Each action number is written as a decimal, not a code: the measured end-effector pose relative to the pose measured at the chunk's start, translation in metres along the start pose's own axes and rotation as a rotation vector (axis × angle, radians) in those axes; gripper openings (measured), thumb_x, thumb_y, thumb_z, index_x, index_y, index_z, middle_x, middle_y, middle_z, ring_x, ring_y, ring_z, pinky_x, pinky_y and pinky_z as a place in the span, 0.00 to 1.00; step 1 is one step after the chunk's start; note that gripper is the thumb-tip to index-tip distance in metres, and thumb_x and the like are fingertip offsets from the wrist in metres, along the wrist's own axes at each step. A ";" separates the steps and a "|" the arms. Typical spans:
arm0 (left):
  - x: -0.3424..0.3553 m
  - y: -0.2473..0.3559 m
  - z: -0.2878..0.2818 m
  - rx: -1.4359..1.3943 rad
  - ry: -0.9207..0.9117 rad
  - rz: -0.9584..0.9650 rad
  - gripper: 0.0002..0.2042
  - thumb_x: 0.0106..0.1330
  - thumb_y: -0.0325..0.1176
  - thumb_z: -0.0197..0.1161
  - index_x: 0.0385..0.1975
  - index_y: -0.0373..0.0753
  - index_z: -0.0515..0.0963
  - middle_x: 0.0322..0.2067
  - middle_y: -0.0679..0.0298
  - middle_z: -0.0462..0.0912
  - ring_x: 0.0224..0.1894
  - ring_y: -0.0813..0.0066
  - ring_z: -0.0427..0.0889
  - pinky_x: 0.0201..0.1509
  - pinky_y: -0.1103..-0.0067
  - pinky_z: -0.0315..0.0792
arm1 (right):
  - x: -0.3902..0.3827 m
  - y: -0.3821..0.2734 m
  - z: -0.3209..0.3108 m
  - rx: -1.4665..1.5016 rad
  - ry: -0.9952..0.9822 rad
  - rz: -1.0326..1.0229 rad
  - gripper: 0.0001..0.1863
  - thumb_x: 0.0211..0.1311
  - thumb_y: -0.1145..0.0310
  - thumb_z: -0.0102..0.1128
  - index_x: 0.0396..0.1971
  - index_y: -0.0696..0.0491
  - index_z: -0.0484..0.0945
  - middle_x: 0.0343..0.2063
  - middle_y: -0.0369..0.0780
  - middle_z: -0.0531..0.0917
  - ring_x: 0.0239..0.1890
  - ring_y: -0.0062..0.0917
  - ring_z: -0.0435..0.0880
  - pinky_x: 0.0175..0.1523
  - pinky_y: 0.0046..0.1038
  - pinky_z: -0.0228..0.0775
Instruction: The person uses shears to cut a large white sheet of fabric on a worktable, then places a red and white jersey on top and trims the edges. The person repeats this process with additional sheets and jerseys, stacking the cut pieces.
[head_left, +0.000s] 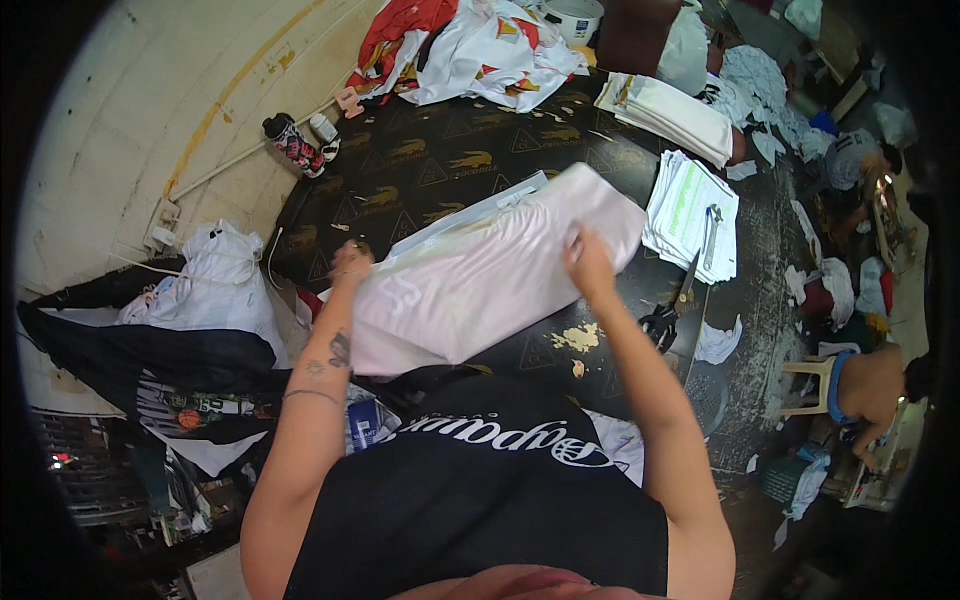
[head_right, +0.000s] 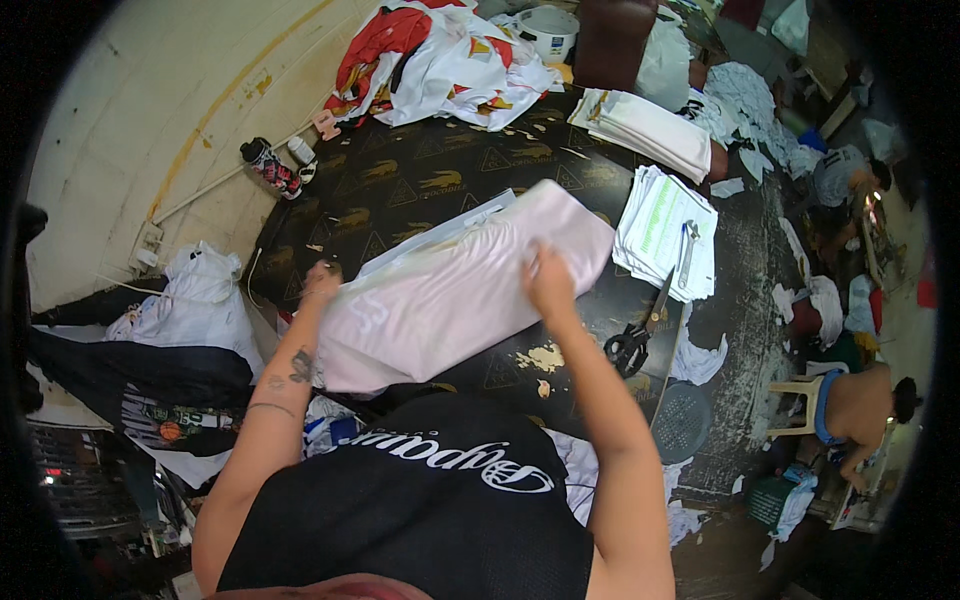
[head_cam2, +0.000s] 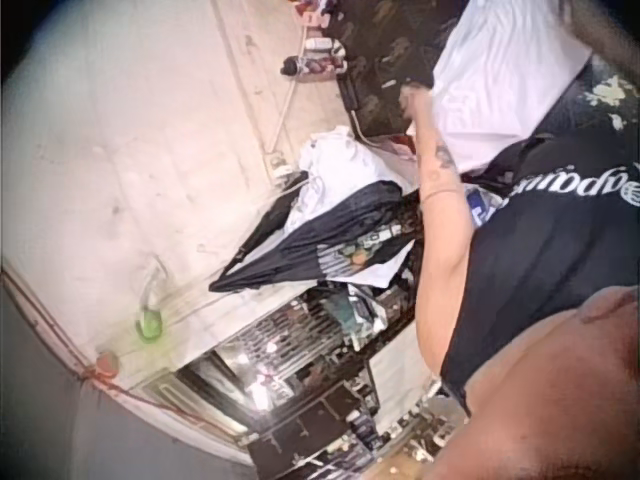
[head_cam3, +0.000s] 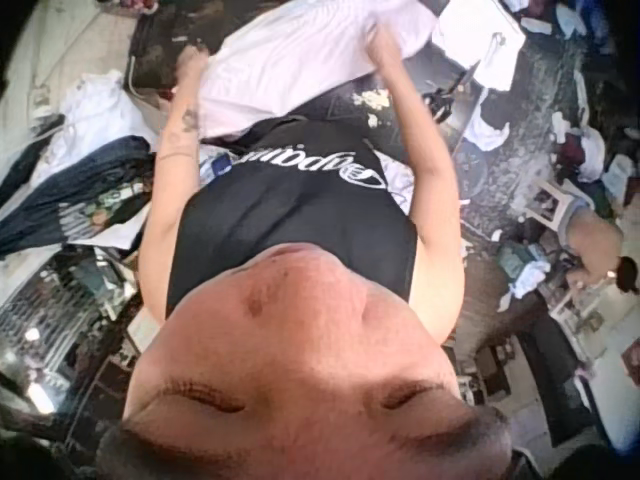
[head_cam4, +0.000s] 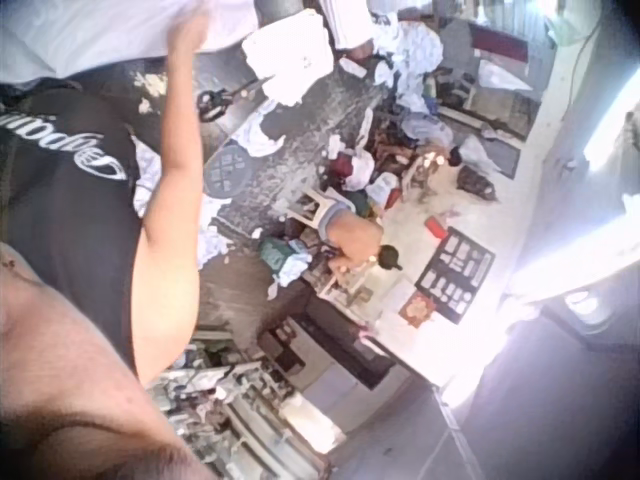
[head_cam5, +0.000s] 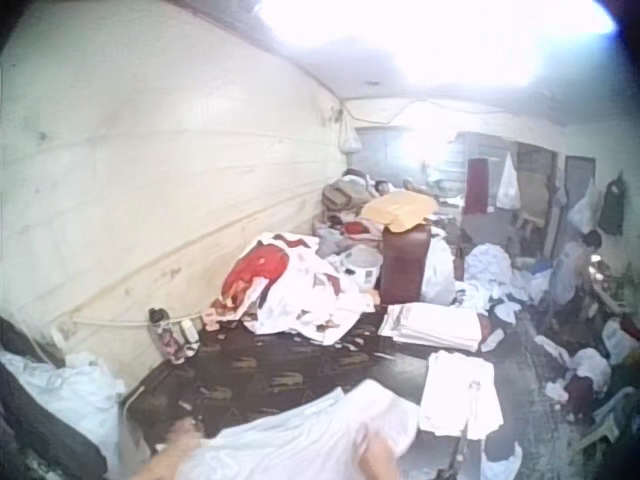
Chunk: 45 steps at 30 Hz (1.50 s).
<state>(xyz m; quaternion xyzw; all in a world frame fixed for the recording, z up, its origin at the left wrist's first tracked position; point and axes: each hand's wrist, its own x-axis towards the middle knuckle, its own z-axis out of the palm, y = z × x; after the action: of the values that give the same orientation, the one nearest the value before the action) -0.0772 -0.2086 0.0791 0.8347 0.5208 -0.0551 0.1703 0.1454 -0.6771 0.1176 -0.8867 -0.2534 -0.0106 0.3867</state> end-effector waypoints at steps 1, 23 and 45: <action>-0.014 0.023 0.018 -0.171 0.108 0.342 0.35 0.64 0.54 0.68 0.70 0.49 0.70 0.69 0.48 0.72 0.73 0.46 0.70 0.71 0.47 0.68 | -0.031 -0.009 0.019 -0.086 -0.387 0.227 0.34 0.67 0.55 0.66 0.71 0.48 0.70 0.55 0.55 0.84 0.57 0.51 0.83 0.62 0.47 0.75; -0.063 0.152 -0.012 -0.394 -0.100 1.042 0.10 0.58 0.25 0.68 0.38 0.42 0.90 0.68 0.52 0.72 0.72 0.51 0.69 0.79 0.66 0.62 | -0.075 -0.026 -0.038 -0.160 -0.040 0.236 0.09 0.64 0.72 0.72 0.44 0.52 0.90 0.34 0.45 0.83 0.38 0.34 0.85 0.49 0.36 0.79; 0.037 0.586 0.072 -1.058 -0.237 1.056 0.44 0.53 0.32 0.79 0.70 0.39 0.61 0.64 0.48 0.72 0.68 0.53 0.73 0.74 0.66 0.67 | 0.268 0.201 -0.163 0.524 0.504 0.352 0.18 0.64 0.68 0.75 0.49 0.60 0.80 0.32 0.34 0.84 0.33 0.18 0.80 0.39 0.23 0.73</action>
<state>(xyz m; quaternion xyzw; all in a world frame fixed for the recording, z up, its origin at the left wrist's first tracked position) 0.4664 -0.4359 0.1349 0.7686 -0.0132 0.2019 0.6069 0.4998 -0.7871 0.1525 -0.7576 0.0110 -0.0963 0.6455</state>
